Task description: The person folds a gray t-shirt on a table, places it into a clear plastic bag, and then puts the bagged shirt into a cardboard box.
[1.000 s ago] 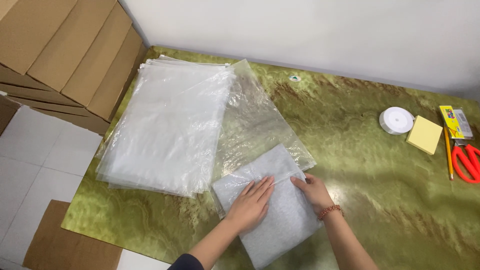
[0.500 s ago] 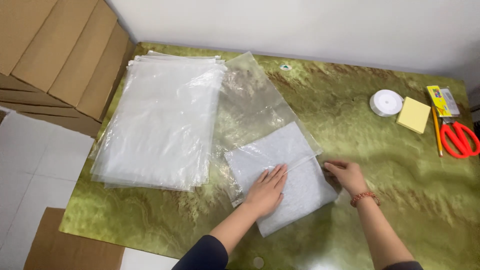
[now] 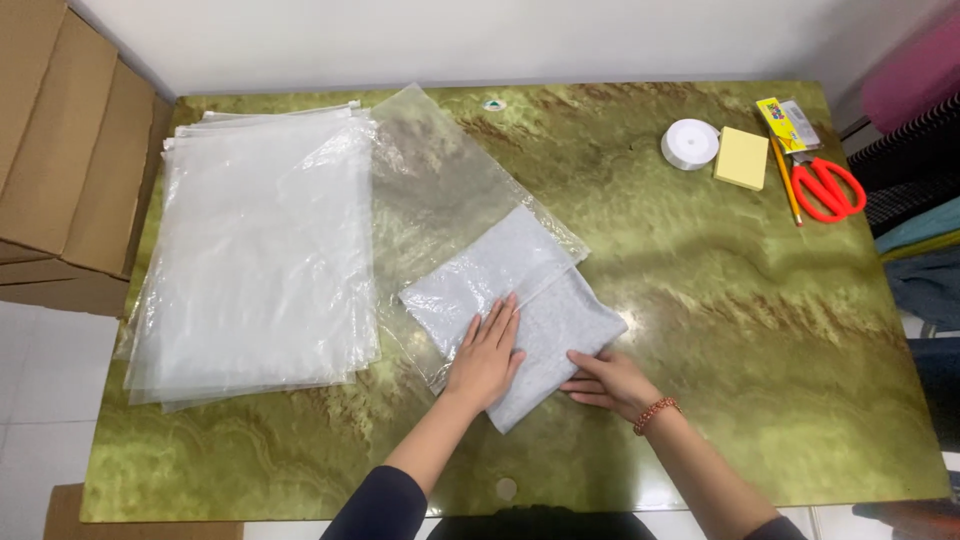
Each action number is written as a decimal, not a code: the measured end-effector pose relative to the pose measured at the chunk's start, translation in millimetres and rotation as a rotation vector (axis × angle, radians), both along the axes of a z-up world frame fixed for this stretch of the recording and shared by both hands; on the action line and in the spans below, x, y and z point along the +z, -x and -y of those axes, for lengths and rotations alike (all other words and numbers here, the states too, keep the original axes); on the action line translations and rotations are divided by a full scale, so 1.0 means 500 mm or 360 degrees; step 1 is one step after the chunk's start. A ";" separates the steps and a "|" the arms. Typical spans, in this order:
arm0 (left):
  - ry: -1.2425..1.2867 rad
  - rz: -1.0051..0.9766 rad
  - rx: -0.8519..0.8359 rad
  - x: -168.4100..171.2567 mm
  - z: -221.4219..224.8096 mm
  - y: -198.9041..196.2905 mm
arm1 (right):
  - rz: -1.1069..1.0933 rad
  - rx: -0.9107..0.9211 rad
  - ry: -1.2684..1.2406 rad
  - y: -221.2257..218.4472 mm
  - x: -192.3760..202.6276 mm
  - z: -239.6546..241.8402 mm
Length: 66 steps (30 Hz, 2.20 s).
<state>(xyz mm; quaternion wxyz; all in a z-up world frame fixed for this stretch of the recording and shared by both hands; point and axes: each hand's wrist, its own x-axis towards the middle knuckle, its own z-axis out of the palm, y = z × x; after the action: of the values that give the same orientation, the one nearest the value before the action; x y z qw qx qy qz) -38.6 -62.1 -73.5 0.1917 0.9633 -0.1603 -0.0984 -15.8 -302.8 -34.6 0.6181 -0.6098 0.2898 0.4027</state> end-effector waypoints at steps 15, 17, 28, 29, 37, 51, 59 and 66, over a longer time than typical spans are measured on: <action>0.0019 -0.0281 -0.0055 0.083 0.007 -0.046 | 0.0251 -0.0202 0.0027 -0.128 -0.071 -0.084; 0.0040 -0.0310 -0.0095 0.089 0.023 -0.039 | 0.0252 -0.0204 0.0039 -0.128 -0.074 -0.050; 0.0382 -0.0395 -0.0134 0.118 0.074 -0.025 | 0.0285 -0.0179 -0.0099 -0.133 -0.112 -0.002; 0.0396 -0.0374 -0.0143 0.131 0.067 -0.021 | 0.0304 -0.0146 -0.0132 -0.144 -0.119 -0.029; 0.0433 -0.0177 -0.0156 0.195 0.008 0.034 | 0.0247 -0.0061 -0.0207 -0.237 -0.108 -0.260; 0.1599 -0.0296 0.2370 -0.017 -0.153 0.112 | 0.0109 -0.0177 -0.0621 -0.276 -0.115 -0.449; 0.2150 -0.0759 0.2446 0.033 -0.150 0.123 | 0.0204 -0.0200 -0.0652 -0.308 -0.122 -0.476; 0.1868 -0.0752 0.2489 0.075 -0.171 0.147 | 0.0171 0.0169 -0.0547 -0.224 0.052 -0.377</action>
<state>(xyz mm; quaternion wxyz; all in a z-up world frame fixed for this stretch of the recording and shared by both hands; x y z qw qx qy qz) -112.2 23.6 -36.0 0.6737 0.5070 0.5362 -0.0389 96.2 -114.3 -8.8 0.7055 -0.5303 0.1507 0.4453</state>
